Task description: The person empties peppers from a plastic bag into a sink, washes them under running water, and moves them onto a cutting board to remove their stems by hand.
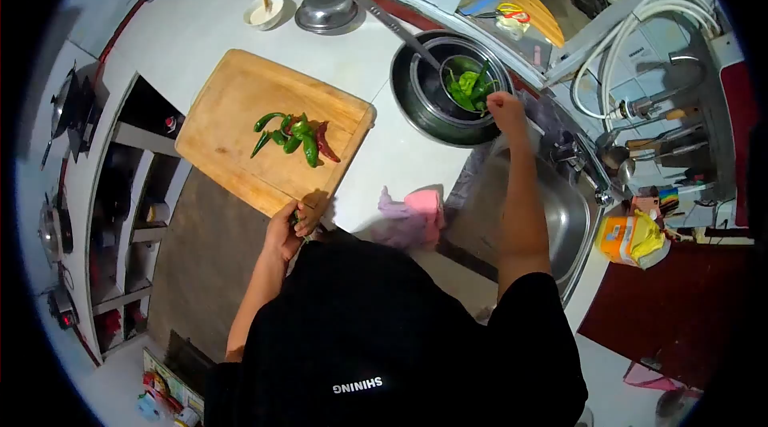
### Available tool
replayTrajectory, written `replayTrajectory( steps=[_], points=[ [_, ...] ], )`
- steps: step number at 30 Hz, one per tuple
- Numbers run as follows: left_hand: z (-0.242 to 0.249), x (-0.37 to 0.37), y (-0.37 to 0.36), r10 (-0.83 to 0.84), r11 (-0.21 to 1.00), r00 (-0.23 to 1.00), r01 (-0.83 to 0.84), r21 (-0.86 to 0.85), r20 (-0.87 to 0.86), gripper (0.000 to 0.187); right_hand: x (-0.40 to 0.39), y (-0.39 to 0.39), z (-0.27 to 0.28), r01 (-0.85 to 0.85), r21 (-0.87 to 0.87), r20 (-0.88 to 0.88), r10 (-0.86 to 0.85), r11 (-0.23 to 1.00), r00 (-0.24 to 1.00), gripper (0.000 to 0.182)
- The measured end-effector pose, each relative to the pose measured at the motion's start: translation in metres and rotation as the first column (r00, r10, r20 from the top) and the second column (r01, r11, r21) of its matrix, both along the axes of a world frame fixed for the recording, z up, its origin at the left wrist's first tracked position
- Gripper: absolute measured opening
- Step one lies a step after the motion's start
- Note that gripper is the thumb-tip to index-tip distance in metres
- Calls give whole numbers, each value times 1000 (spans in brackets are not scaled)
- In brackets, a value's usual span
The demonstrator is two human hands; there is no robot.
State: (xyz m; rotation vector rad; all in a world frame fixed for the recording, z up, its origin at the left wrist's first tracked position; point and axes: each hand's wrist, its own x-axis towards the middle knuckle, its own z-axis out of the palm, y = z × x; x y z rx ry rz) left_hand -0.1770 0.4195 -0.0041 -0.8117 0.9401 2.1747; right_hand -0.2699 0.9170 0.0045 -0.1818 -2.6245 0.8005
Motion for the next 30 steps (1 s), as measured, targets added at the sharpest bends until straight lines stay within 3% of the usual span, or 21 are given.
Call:
replayTrajectory(
  steps=[2,5,6,8,11,16,19,20,22,23,27,28,30],
  points=[
    [2,-2,5,-12,1000,1000,12,0,-19,15,-2,17,-4,36,30,111,-40,999,993,13],
    [4,-5,11,-16,1000,1000,16,-9,-26,15,-21,25,-10,-90,282,185,38,955,982,18],
    [7,-4,15,-3,1000,1000,3,-22,-6,15,-24,14,-2,-54,278,262,-21,959,965,20],
    [6,-2,18,7,999,1000,-7,-34,18,15,-34,-12,14,14,273,410,-129,962,903,25],
    [1,0,18,-5,999,1000,6,-39,24,16,-57,-28,13,-36,346,653,-213,938,727,30],
    [6,0,17,-8,997,1000,10,-73,29,15,-68,-43,8,-112,357,686,-179,927,705,34],
    [5,3,16,17,997,999,-14,-73,38,15,-102,10,-58,-237,116,695,91,965,714,32],
    [5,3,16,13,997,999,-10,-73,42,15,-96,13,-47,-191,-48,630,178,981,756,29],
    [4,4,15,4,998,999,0,-68,52,15,-76,15,-10,51,-316,613,163,947,773,29],
    [1,4,15,-10,998,999,12,-63,38,15,-67,17,2,170,-439,606,151,882,781,30],
    [-2,3,19,-49,998,999,49,-32,14,15,-37,30,27,235,-738,484,254,632,837,25],
    [-1,2,20,-52,998,999,52,-23,15,15,-28,28,33,143,-712,430,267,687,862,28],
    [-2,0,21,-62,998,998,62,3,25,15,-21,31,34,149,-875,333,351,460,875,33]
  ],
)
